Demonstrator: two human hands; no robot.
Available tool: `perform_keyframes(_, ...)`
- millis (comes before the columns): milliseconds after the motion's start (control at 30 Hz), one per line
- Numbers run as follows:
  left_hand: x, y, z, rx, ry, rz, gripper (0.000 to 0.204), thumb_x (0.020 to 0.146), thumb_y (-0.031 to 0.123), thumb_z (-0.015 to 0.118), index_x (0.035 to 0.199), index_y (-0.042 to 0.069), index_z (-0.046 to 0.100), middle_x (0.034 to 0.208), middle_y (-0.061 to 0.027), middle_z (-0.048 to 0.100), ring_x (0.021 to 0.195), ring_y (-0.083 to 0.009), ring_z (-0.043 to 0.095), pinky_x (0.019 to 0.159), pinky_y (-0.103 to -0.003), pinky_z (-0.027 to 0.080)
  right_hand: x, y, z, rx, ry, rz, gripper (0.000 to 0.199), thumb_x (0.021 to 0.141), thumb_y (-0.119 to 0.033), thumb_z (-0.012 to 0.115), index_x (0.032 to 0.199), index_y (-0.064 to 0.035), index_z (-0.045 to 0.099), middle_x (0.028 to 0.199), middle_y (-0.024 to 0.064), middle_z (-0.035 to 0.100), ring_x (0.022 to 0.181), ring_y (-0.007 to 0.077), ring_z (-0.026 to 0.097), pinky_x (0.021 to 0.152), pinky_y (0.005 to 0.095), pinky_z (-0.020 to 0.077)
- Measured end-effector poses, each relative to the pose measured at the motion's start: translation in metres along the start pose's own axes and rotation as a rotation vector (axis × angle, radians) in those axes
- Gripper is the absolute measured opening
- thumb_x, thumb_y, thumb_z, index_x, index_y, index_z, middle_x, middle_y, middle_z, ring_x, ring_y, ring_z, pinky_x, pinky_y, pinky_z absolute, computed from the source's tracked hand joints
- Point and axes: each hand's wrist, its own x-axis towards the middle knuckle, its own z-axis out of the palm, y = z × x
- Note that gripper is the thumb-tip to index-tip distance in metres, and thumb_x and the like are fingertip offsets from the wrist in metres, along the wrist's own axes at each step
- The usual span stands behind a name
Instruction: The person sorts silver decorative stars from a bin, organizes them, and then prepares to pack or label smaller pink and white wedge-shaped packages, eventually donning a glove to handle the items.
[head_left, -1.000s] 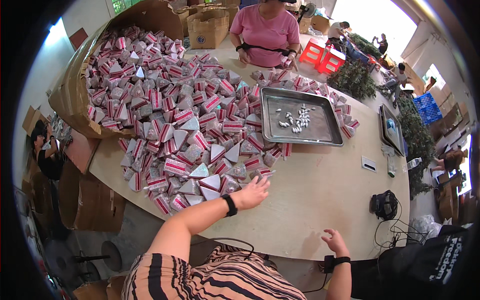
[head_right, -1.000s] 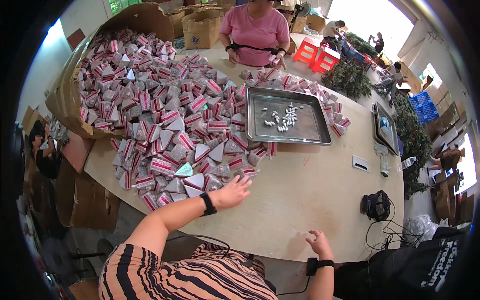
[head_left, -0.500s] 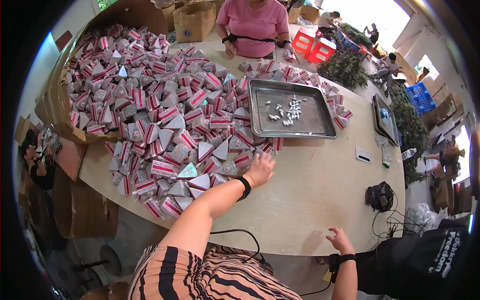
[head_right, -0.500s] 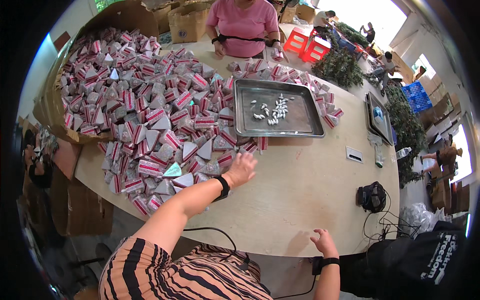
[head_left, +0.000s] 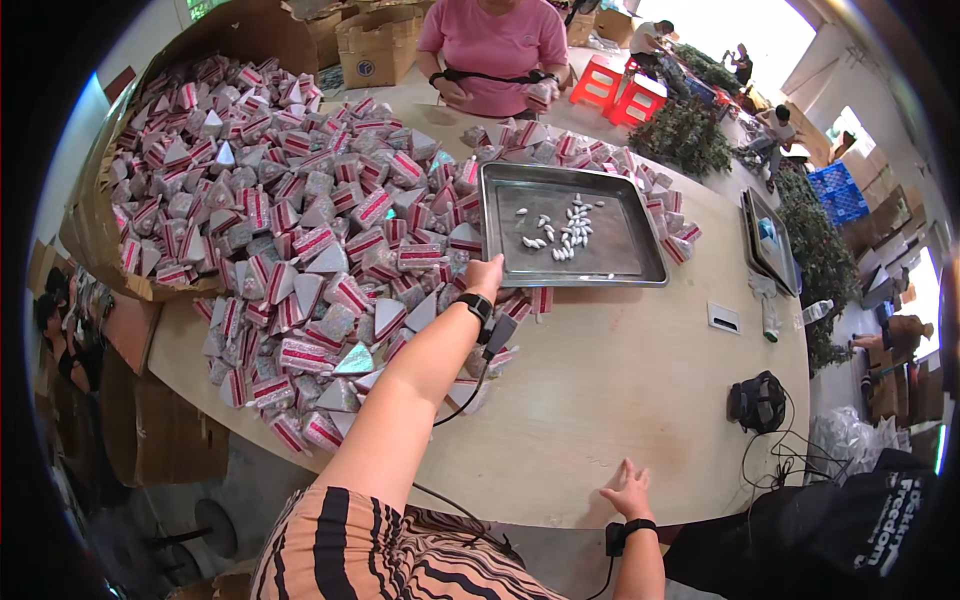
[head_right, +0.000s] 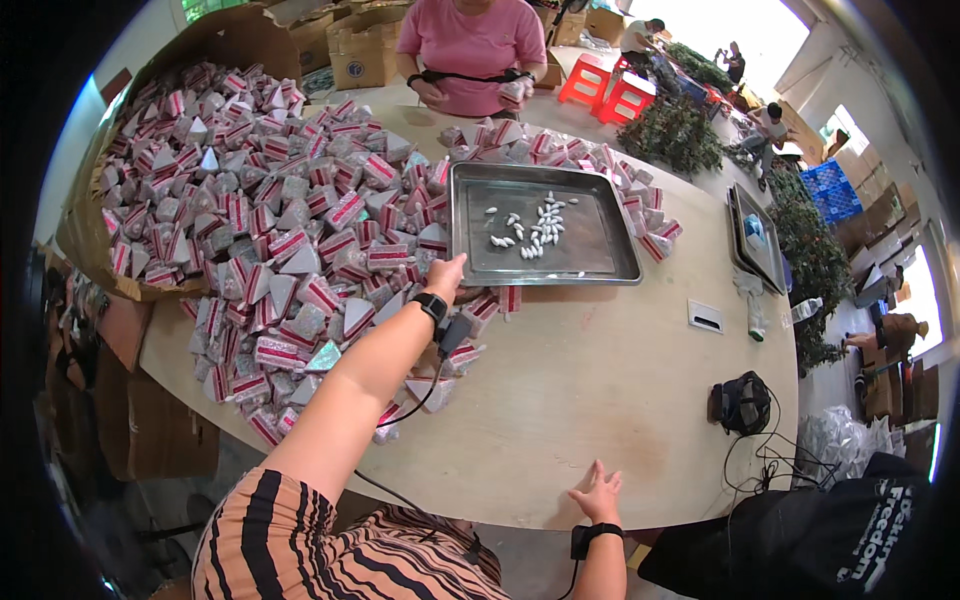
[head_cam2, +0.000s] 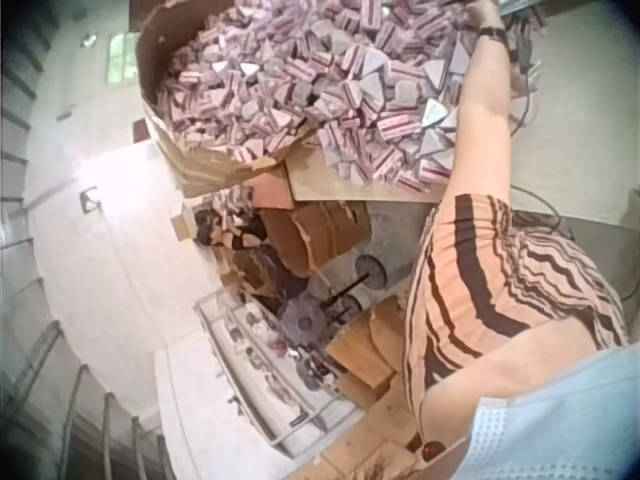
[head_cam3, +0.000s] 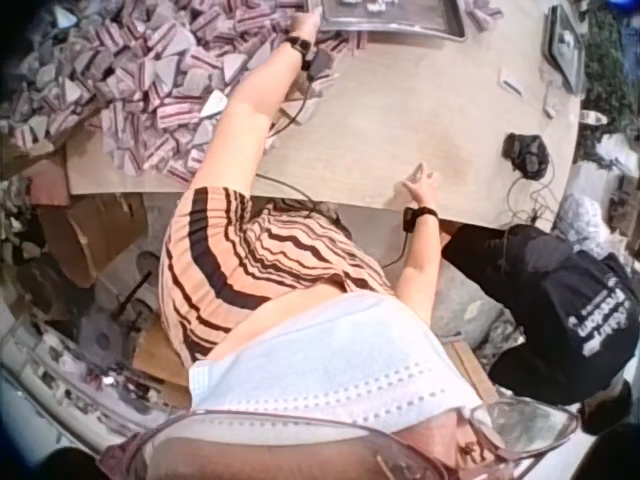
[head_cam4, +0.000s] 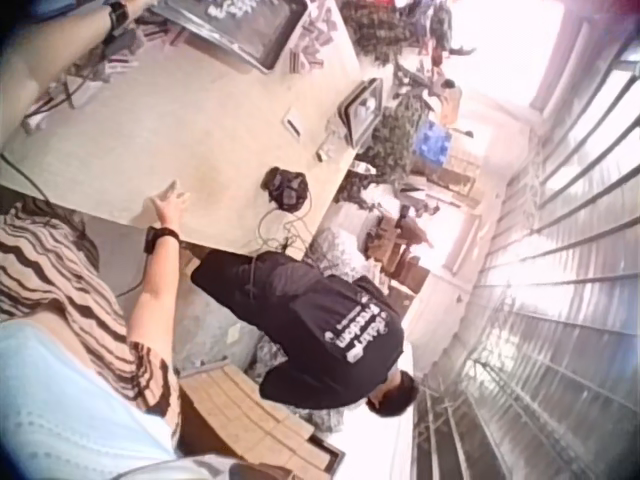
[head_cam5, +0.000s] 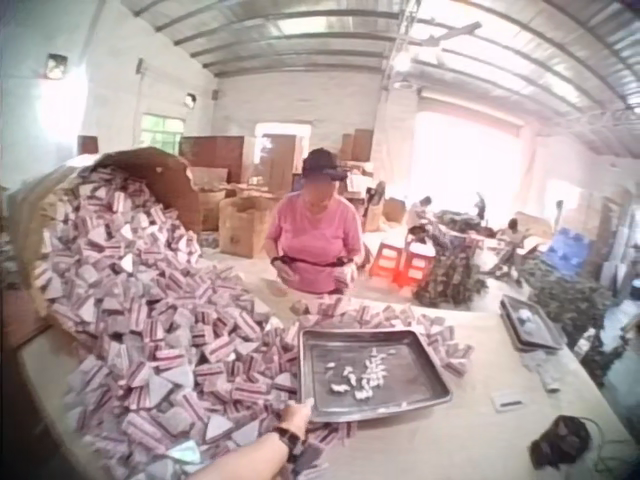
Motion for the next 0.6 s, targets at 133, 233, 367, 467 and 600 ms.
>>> perform_keyframes(133,0.000,0.001,0.014,0.028,0.023,-0.001,0.044,0.074,0.033,0.068,0.094,-0.006,0.063,0.088,-0.0163,0.064,0.079,-0.0260,0.063,0.066,-0.039,0.051,-0.008,0.004,-0.007,-0.009,-0.056,-0.005,0.100,0.057,-0.038,0.079,0.140,-0.0173,0.026,0.141,0.0343,0.012,0.134,0.0434,0.012,0.107,0.0446,0.0239)
perform_keyframes(233,0.003,0.001,0.021,0.079,0.016,0.056,0.047,0.070,0.034,0.067,0.089,-0.008,0.064,0.095,-0.0271,0.062,0.094,-0.0371,0.061,0.078,-0.040,0.048,-0.007,0.018,-0.001,0.015,-0.035,-0.057,0.101,0.056,-0.040,0.079,0.139,-0.0182,0.027,0.141,0.0360,0.010,0.132,0.0468,0.012,0.106,0.0464,0.0246)
perform_keyframes(367,-0.010,0.011,0.014,0.217,0.116,0.106,0.045,0.078,0.038,0.063,0.086,-0.007,0.064,0.093,-0.0273,0.062,0.093,-0.0389,0.060,0.081,-0.042,0.047,-0.003,0.016,-0.002,0.036,-0.062,-0.075,0.101,0.055,-0.039,0.080,0.139,-0.0183,0.027,0.142,0.0348,0.007,0.133,0.0459,0.012,0.107,0.0460,0.0240)
perform_keyframes(467,-0.041,0.018,0.020,0.268,0.122,0.172,0.045,0.080,0.038,0.061,0.084,-0.007,0.064,0.089,-0.0290,0.061,0.091,-0.0407,0.060,0.079,-0.045,0.047,-0.008,0.010,-0.009,0.063,-0.084,0.007,0.103,0.054,-0.036,0.082,0.139,-0.0165,0.027,0.142,0.0339,0.007,0.134,0.0435,0.010,0.108,0.0449,0.0221)
perform_keyframes(600,-0.069,0.018,0.014,0.142,0.163,0.188,0.046,0.080,0.038,0.060,0.081,-0.007,0.064,0.085,-0.0296,0.061,0.087,-0.0413,0.060,0.075,-0.045,0.047,-0.005,0.010,-0.011,0.056,-0.088,-0.023,0.103,0.054,-0.035,0.082,0.139,-0.0188,0.026,0.143,0.0331,0.006,0.134,0.0460,0.011,0.107,0.0458,0.0234)
